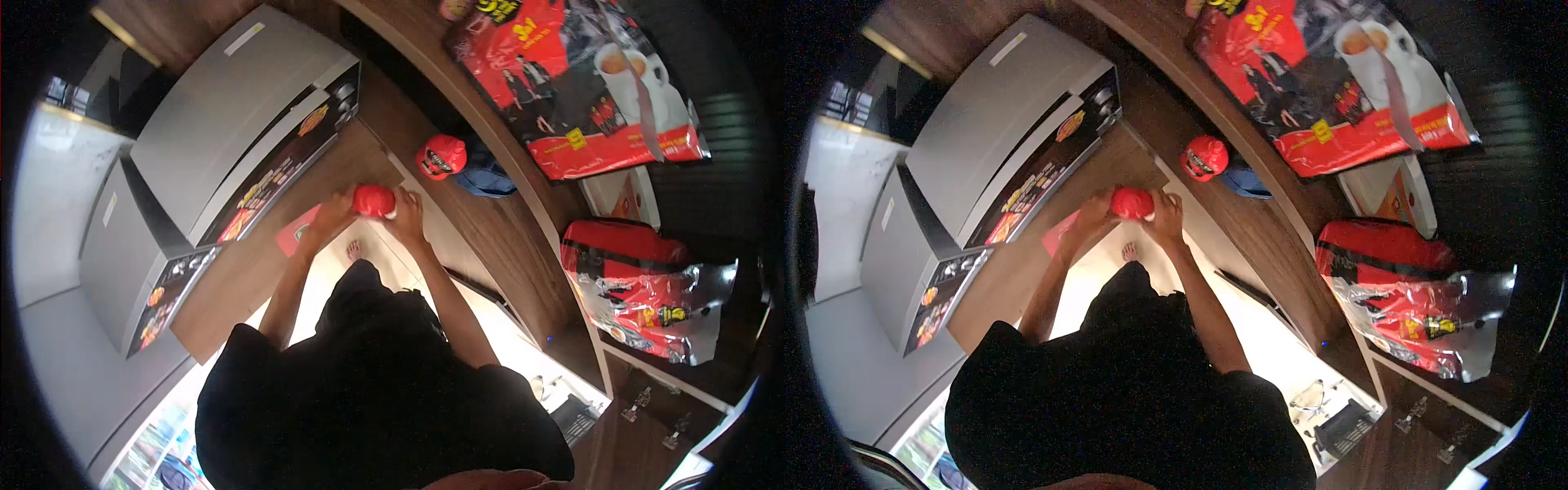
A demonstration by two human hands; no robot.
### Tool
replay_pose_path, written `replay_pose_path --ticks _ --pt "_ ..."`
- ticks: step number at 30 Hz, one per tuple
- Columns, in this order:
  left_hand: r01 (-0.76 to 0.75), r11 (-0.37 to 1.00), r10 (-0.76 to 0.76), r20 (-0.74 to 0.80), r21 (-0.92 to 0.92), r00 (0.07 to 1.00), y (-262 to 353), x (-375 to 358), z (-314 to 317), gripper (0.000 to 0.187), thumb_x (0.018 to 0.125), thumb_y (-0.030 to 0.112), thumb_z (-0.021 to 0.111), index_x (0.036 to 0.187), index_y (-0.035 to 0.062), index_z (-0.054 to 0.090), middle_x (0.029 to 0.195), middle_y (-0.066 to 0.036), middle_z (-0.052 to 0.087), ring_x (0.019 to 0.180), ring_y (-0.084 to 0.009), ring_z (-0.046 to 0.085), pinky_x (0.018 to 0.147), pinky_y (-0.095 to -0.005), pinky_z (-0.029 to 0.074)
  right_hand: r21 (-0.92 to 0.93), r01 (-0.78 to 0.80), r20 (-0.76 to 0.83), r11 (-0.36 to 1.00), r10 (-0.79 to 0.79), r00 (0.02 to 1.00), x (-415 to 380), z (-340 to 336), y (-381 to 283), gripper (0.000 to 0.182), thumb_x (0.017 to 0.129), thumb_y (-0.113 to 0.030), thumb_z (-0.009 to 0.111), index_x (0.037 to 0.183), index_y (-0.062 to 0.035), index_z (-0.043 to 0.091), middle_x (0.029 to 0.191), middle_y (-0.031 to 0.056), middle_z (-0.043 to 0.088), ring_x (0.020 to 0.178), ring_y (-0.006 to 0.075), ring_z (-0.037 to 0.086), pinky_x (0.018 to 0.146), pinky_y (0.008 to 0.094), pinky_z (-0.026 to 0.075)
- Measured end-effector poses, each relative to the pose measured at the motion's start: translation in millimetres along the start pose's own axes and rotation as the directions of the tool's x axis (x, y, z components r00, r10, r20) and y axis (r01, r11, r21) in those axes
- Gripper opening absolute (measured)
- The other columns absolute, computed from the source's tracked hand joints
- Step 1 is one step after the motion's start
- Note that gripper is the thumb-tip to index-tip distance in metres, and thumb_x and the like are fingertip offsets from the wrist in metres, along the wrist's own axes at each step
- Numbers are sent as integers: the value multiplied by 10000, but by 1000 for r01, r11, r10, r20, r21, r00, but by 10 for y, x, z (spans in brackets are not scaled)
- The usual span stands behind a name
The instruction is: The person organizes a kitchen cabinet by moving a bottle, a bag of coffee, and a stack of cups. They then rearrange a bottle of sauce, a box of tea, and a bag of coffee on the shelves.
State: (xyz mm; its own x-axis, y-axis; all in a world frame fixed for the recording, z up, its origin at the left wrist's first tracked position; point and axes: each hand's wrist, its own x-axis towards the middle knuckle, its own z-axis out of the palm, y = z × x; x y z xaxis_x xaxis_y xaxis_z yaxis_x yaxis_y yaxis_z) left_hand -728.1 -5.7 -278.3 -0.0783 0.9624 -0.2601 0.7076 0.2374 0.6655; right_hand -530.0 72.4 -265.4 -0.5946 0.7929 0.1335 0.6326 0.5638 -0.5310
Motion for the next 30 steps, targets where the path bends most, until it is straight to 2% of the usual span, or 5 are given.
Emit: replay_pose_path --ticks 7,15,20,24,30 --pt "-616 774 605 117 145 788 753 -328 748 532 756 321 785 1154 8 623 1153 -153 651 1073 -323 614 1044 -448 388 161 -172 -110 972 191 975 -1407 -649 333 612 577 -265 927 1087 -109 628 1032 101 680 1022 334 620 926 446 456" --pt "-633 773 595 392 -40 702 2398 -948 1648 710 672 469 853 1192 44 622 1140 -136 682 1090 -359 598 1012 -455 426 293 -392 -373 872 482 793 -3372 -1540 562 575 527 -213 950 1020 -85 682 1022 91 724 986 304 680 885 405 499" --pt "-776 609 761 397 -165 513 3388 -1304 2197 742 594 580 868 1161 130 707 951 -47 752 1007 -225 641 1007 -387 394 454 -465 -459 760 647 608 -4485 -2067 608 599 545 -117 919 1096 -72 687 1071 122 718 1024 314 664 956 418 465" --pt "-852 423 902 231 -308 365 4192 -1632 2549 717 600 624 841 1140 165 730 855 10 757 855 -128 668 1008 -349 316 676 -358 -505 644 759 410 -5136 -2599 485 591 570 -26 908 1108 -21 664 1078 132 703 1057 245 647 957 383 494" --pt "-759 475 854 24 -446 520 5489 -2275 2506 701 574 366 930 1206 153 717 1102 25 737 1019 -197 515 940 -320 464 718 24 -691 696 708 147 -5436 -3544 373 813 666 -182 932 1313 71 508 1237 118 583 1170 229 564 1001 366 470"
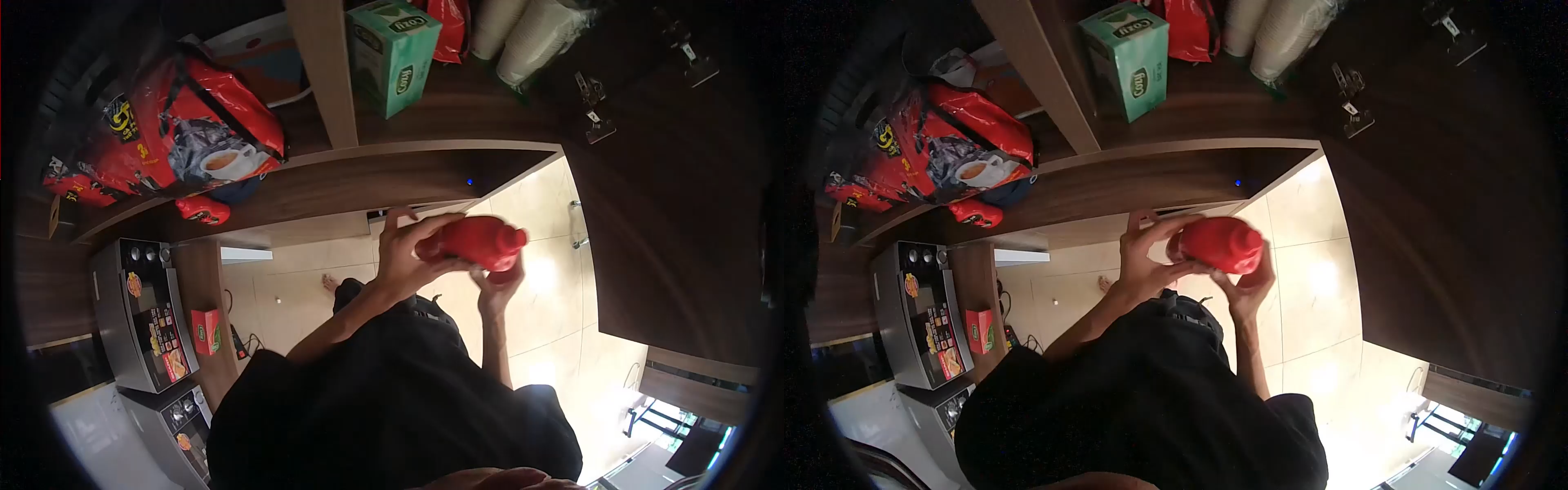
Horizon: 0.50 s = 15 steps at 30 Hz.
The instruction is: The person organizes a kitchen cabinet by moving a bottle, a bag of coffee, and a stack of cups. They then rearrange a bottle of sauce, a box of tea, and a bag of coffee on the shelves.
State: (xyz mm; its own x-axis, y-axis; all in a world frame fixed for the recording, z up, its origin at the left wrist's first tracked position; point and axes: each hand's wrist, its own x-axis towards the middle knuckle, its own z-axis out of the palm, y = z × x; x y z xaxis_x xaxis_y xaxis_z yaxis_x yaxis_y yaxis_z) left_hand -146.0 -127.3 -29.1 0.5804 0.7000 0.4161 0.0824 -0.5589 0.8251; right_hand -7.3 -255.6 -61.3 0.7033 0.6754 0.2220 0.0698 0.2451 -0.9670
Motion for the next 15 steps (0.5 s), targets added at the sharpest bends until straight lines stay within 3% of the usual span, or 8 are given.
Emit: replay_pose_path --ticks 5,8,12,15 --pt "-176 984 172 -121 -30 978 555 560 -11 729 593 253 940 1252 83 676 1152 -56 697 1045 -180 569 912 -321 525 8 245 -125 970 -242 962 524 40 -486 962 683 -402 904 1387 69 449 1316 149 524 1195 277 557 991 395 482" --pt "-229 965 202 -191 -126 960 692 840 -16 736 634 199 927 1295 57 636 1191 -113 645 1084 -196 631 912 -323 543 67 321 -104 945 -314 944 877 145 -700 961 707 -337 880 1437 65 400 1367 160 509 1232 272 543 1024 402 456" --pt "-301 952 276 -283 -48 919 751 1133 -81 735 684 179 907 1336 52 594 1210 -135 622 1128 -251 658 960 -346 523 188 432 -35 882 -433 901 1320 352 -804 889 745 -252 860 1441 61 403 1364 160 524 1218 245 548 1044 384 431" --pt "-269 962 269 -326 47 906 714 1316 -99 703 707 207 896 1326 59 600 1218 -150 632 1117 -251 663 968 -347 515 281 420 -18 863 -433 901 1561 511 -795 826 775 -195 843 1434 59 415 1332 156 555 1207 235 553 1058 373 414"
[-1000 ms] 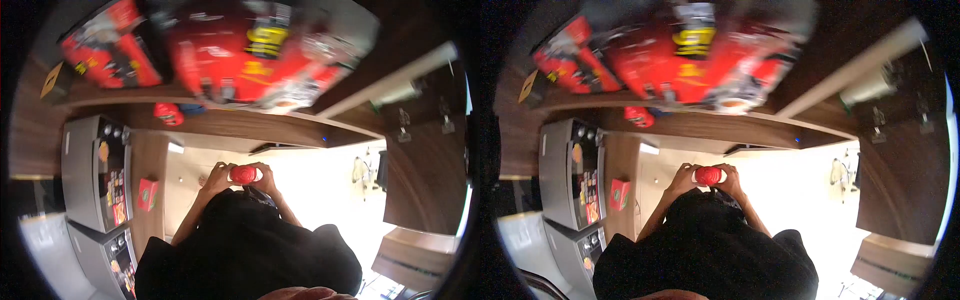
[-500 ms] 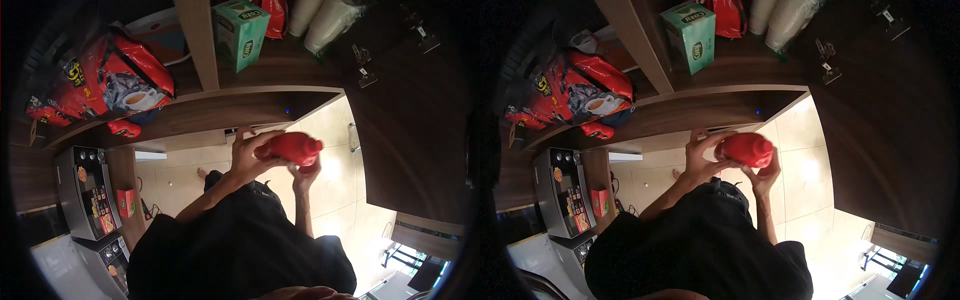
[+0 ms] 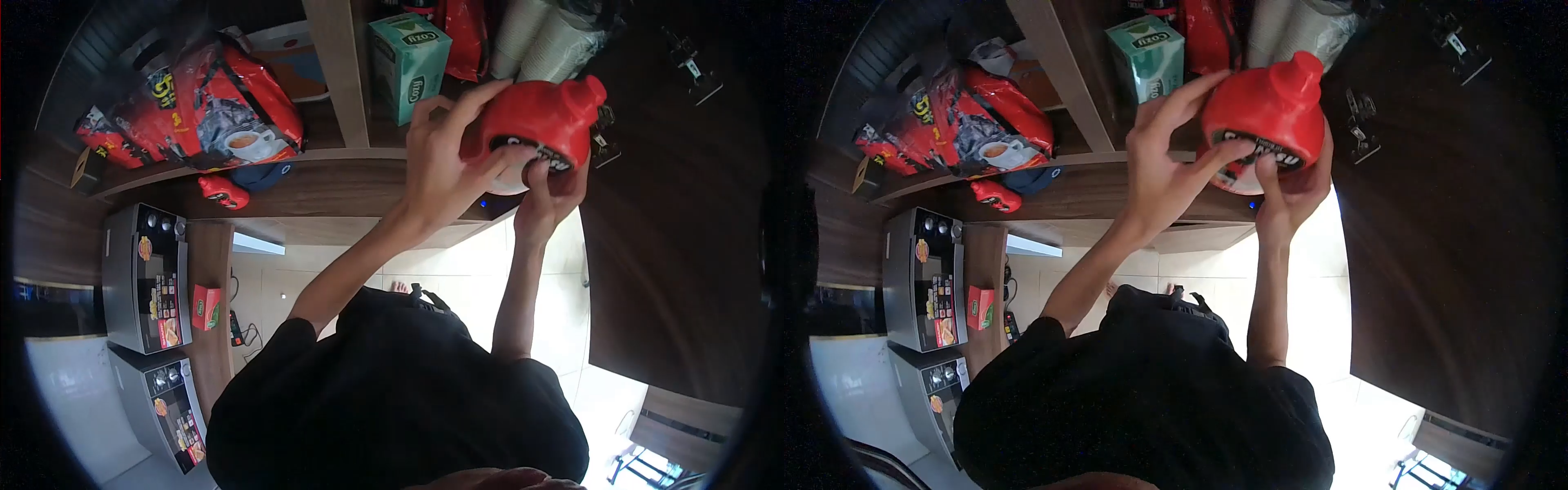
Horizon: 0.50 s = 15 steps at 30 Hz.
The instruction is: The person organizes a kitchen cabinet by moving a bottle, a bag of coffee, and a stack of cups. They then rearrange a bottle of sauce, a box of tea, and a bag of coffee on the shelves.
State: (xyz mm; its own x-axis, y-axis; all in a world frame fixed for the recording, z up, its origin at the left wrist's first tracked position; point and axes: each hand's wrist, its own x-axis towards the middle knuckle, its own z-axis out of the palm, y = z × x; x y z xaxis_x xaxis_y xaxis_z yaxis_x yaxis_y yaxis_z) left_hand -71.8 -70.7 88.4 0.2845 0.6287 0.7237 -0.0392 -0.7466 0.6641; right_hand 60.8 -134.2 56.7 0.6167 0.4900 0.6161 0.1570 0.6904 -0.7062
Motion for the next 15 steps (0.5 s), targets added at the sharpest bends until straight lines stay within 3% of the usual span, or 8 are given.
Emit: replay_pose_path --ticks 4,9,11,12,13,15 --pt "-48 993 54 -53 106 997 -130 162 112 631 753 259 862 1296 56 613 1053 -159 718 1034 -271 688 886 -352 516 4 -43 18 999 43 999 191 -7 216 770 799 -188 837 1415 53 443 1290 146 587 1185 222 567 1057 364 412" --pt "15 993 -13 -12 120 1000 -288 251 211 619 812 256 812 1335 33 569 1034 -186 717 991 -295 684 865 -362 510 39 -35 35 999 33 999 319 -36 448 744 807 -175 832 1412 34 453 1300 129 580 1197 221 557 1057 363 413" --pt "90 992 -96 65 87 993 -227 291 180 629 862 252 765 1390 23 511 1090 -214 690 1021 -346 673 898 -387 507 -8 -10 37 1000 10 999 366 -32 503 628 857 -147 782 1387 9 483 1215 87 601 1066 156 580 895 287 456" --pt "60 995 -65 51 82 997 -283 302 206 661 862 234 761 1418 23 473 1150 -228 655 1060 -360 653 926 -396 498 -34 -1 33 999 2 999 382 -28 524 572 882 -132 756 1375 -4 497 1173 66 612 1001 123 591 815 248 478" --pt "32 997 -35 39 75 999 -376 295 258 694 863 215 758 1446 23 435 1209 -242 620 1098 -374 632 953 -405 489 -33 28 52 999 -26 998 413 2 518 603 876 -93 754 1399 7 472 1237 95 597 1103 167 586 941 303 472" --pt "-15 992 11 31 122 999 -484 273 311 762 860 169 749 1495 28 353 1327 -257 524 1189 -396 565 1006 -421 466 4 -8 42 1000 8 999 471 56 537 693 826 -90 804 1412 26 453 1290 130 573 1169 203 561 1018 336 441"
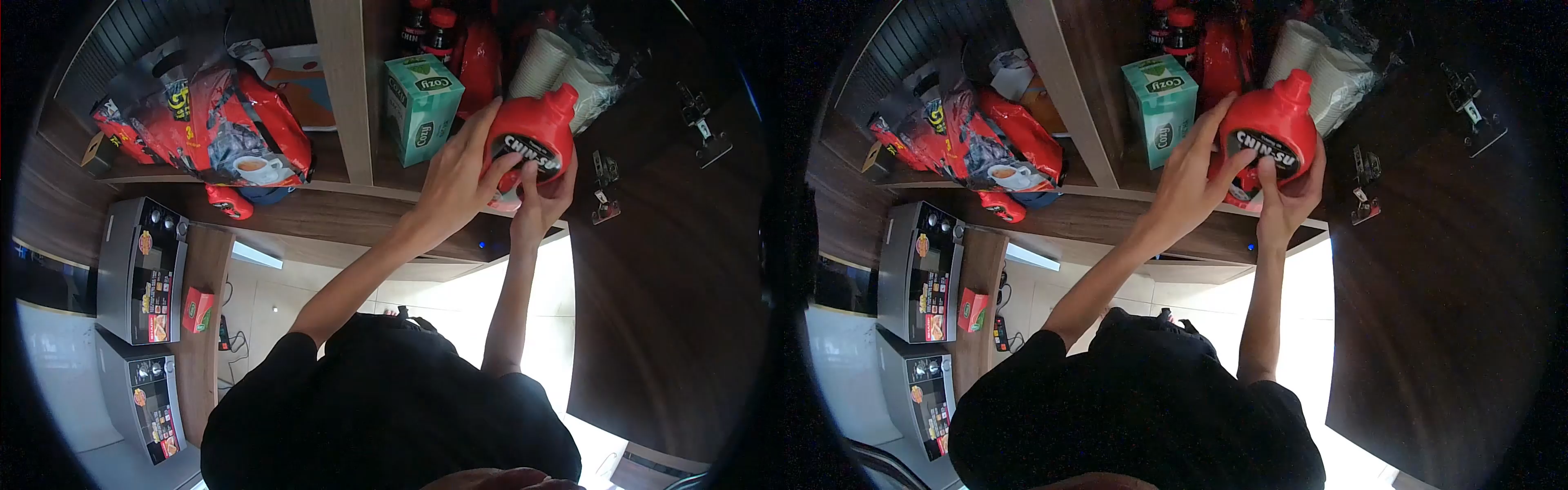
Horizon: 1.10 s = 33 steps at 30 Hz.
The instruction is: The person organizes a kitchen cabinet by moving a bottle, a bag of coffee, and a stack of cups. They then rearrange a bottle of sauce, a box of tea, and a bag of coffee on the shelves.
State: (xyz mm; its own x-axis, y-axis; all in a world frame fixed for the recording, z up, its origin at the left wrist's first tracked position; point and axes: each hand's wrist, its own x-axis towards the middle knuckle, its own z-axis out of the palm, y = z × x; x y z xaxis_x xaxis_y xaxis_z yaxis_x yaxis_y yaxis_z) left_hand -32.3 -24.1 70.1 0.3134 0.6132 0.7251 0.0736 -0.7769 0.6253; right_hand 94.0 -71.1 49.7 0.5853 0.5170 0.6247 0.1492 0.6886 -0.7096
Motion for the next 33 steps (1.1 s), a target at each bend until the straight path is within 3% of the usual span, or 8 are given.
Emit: replay_pose_path --ticks 5,10,13,19,20,27,31,33 --pt "102 991 -110 82 89 991 -92 -263 189 898 829 60 729 1556 46 203 1513 -225 265 1394 -419 334 1098 -453 403 -195 63 -45 979 -73 996 151 48 235 804 789 -53 832 1455 17 389 1388 157 488 1227 231 529 1066 360 430" --pt "-15 966 -52 251 256 967 -347 -519 396 774 762 85 709 1452 -20 375 1443 -214 392 1351 -385 390 1115 -459 368 -672 235 -4 702 -321 947 172 80 403 959 718 -75 867 1498 -20 314 1348 229 316 1290 374 375 1101 456 339" --pt "-173 881 18 334 441 942 -469 -627 453 725 780 194 677 1424 -25 427 1431 -212 451 1370 -345 390 1135 -454 338 -764 253 14 594 -378 926 12 -1 404 921 719 -77 876 1461 -27 334 1334 220 357 1188 307 473 1003 434 403" --pt "-195 829 21 319 524 947 -421 -827 445 716 794 263 665 1442 37 461 1512 -129 429 1411 -288 373 1175 -456 252 -683 18 52 730 24 998 -430 -299 458 398 821 19 720 1182 -23 558 982 124 579 1000 281 577 868 431 466" --pt "-209 819 52 294 534 954 -455 -922 469 691 809 250 659 1442 48 468 1518 -115 427 1416 -281 372 1176 -455 249 -793 167 161 585 -63 985 -463 -310 418 211 861 37 677 1053 -17 608 897 101 608 918 280 603 816 403 489" --pt "-214 932 141 253 293 957 -660 -1431 276 515 870 83 646 1374 83 538 1530 -74 437 1437 -244 372 1158 -466 299 -700 453 315 551 -331 889 -974 -573 684 174 906 4 667 1070 -17 615 1078 126 613 1115 337 600 1005 473 454" --pt "-26 990 17 63 141 998 -800 -1922 243 517 850 100 691 1347 105 548 1500 -89 427 1358 -302 437 1119 -455 362 -698 278 135 659 -260 956 -1456 -460 763 136 909 13 664 1016 3 581 1094 147 594 1084 326 608 971 462 506" --pt "105 936 -156 128 335 979 -1061 -2520 185 519 863 121 694 1349 84 517 1471 -175 390 1298 -349 461 1090 -458 404 -737 156 108 657 -113 988 -1925 -637 970 85 931 12 633 963 9 554 1061 160 597 974 279 616 906 430 524"
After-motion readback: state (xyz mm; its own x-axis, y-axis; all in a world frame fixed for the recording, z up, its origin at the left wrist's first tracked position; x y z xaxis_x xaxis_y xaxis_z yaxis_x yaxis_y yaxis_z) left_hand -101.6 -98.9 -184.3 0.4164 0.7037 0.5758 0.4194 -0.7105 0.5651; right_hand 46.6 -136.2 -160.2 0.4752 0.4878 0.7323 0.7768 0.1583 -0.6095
